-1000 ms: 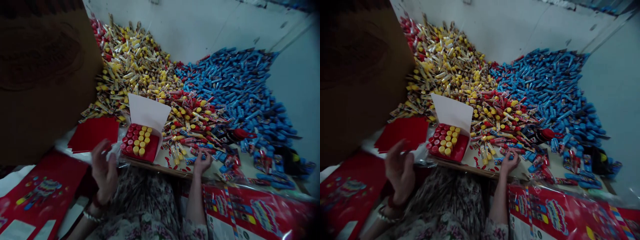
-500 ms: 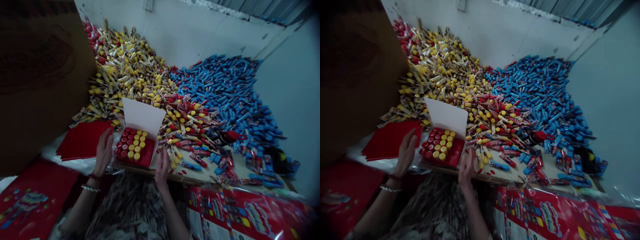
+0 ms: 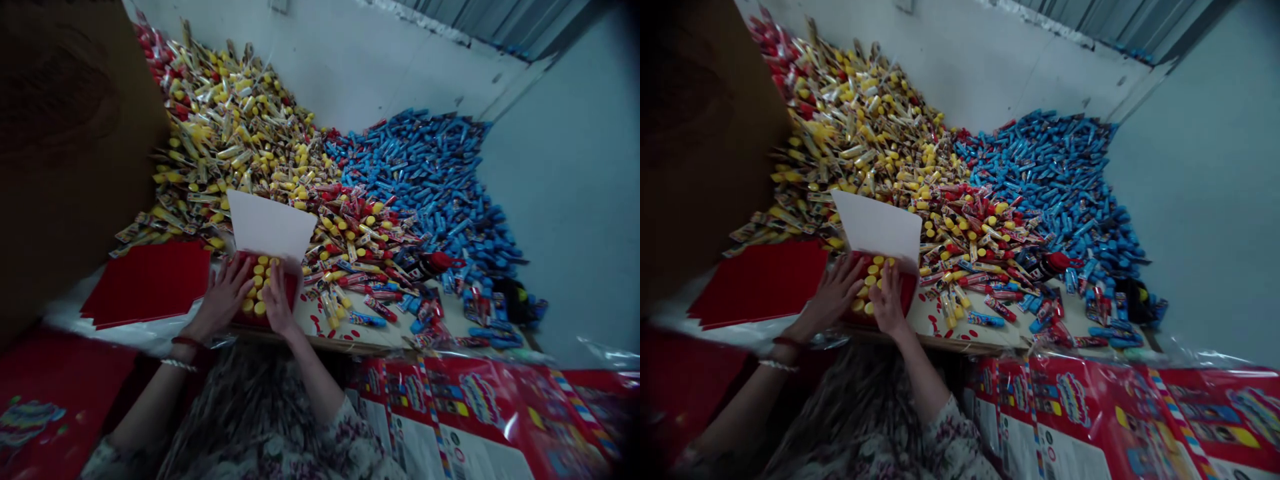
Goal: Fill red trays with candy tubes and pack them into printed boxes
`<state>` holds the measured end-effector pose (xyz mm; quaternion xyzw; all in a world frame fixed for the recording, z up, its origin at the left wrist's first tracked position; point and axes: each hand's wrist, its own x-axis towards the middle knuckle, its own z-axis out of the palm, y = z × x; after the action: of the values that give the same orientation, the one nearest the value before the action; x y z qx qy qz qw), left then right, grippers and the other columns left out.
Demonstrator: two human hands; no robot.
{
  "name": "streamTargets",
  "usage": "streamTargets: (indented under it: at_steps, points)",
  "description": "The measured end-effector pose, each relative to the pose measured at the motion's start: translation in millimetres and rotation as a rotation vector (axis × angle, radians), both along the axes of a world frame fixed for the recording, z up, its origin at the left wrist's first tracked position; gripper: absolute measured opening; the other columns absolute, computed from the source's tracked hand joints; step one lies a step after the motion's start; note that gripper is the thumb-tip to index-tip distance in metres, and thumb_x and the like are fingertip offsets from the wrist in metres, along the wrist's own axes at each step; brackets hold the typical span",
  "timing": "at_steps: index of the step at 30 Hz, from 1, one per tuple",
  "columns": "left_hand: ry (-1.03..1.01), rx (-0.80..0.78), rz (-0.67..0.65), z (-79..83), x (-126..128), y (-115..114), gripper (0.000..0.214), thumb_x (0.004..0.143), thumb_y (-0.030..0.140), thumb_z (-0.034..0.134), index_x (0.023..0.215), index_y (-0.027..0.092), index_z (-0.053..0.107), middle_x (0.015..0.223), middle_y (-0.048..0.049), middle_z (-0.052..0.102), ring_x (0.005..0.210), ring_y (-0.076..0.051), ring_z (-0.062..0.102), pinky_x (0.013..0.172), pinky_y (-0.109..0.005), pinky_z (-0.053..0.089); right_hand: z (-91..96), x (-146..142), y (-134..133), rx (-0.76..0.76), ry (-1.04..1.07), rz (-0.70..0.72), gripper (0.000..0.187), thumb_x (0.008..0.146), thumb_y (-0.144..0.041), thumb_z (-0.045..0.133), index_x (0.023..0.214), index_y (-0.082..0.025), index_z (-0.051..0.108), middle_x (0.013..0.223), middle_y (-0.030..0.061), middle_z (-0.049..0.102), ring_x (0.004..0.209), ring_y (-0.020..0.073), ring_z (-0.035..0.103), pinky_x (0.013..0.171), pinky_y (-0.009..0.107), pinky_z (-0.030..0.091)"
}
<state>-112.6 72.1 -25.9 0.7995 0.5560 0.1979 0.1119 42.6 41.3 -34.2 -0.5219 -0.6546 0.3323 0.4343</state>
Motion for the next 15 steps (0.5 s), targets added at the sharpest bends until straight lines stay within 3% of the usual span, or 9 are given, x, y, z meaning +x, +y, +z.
streamTargets:
  at_steps: [2, 5, 8, 10, 12, 15]
  points:
    - [-0.079, -0.002, 0.093, 12.8, -1, -2, 0.057, 0.096, 0.047, 0.023, 0.147, 0.021, 0.029, 0.157, -0.0116, 0.018, 0.145, -0.032, 0.01, 0.112, -0.062, 0.016, 8.2, 24, -13, 0.11, -0.003, -0.101, 0.058, 0.097, -0.047, 0.03, 0.149, -0.021, 0.025, 0.157, 0.0082, 0.019, 0.145, 0.0196, 0.014, 0.116, 0.043, 0.019]
    - [-0.309, 0.123, 0.097, 39.5, 12, -13, 0.052, 0.095, 0.045, 0.032, 0.141, 0.021, 0.041, 0.152, -0.0119, 0.03, 0.141, -0.029, 0.027, 0.114, -0.052, 0.025, 6.6, 76, -39, 0.154, 0.01, -0.46, 0.044, 0.094, -0.04, 0.039, 0.131, -0.02, 0.051, 0.135, 0.0115, 0.05, 0.129, 0.021, 0.043, 0.108, 0.04, 0.034]
    - [-0.499, 0.186, -0.082, 54.6, 47, -31, 0.038, 0.095, 0.033, 0.041, 0.129, 0.023, 0.052, 0.133, -0.0093, 0.052, 0.124, -0.021, 0.049, 0.106, -0.04, 0.041, -11.0, 134, -68, -0.011, 0.002, -0.937, 0.047, 0.089, -0.046, 0.04, 0.119, -0.013, 0.056, 0.108, 0.0148, 0.058, 0.101, 0.0242, 0.057, 0.086, 0.039, 0.048]
    - [-0.528, 0.125, -0.274, 52.7, 78, -45, 0.033, 0.094, 0.026, 0.042, 0.124, 0.024, 0.056, 0.124, -0.0084, 0.059, 0.116, -0.019, 0.056, 0.098, -0.036, 0.049, -23.0, 164, -82, -0.117, -0.111, -1.165, 0.059, 0.085, -0.052, 0.043, 0.124, -0.008, 0.051, 0.106, 0.019, 0.056, 0.093, 0.0273, 0.057, 0.078, 0.04, 0.048]
    - [-0.488, 0.06, -0.458, 44.3, 108, -60, 0.032, 0.093, 0.022, 0.042, 0.121, 0.025, 0.057, 0.12, -0.0088, 0.061, 0.11, -0.019, 0.059, 0.091, -0.035, 0.053, -30.4, 183, -88, -0.193, -0.244, -1.254, 0.069, 0.082, -0.056, 0.047, 0.13, -0.006, 0.044, 0.109, 0.0231, 0.053, 0.091, 0.0304, 0.058, 0.077, 0.043, 0.047]
    - [-0.34, 0.028, -0.623, 30.8, 139, -82, 0.031, 0.093, 0.019, 0.042, 0.117, 0.027, 0.06, 0.115, -0.0083, 0.065, 0.103, -0.021, 0.061, 0.086, -0.038, 0.055, -33.2, 195, -83, -0.315, -0.339, -1.224, 0.074, 0.08, -0.053, 0.05, 0.135, -0.005, 0.039, 0.113, 0.0282, 0.049, 0.09, 0.0348, 0.059, 0.076, 0.048, 0.045]
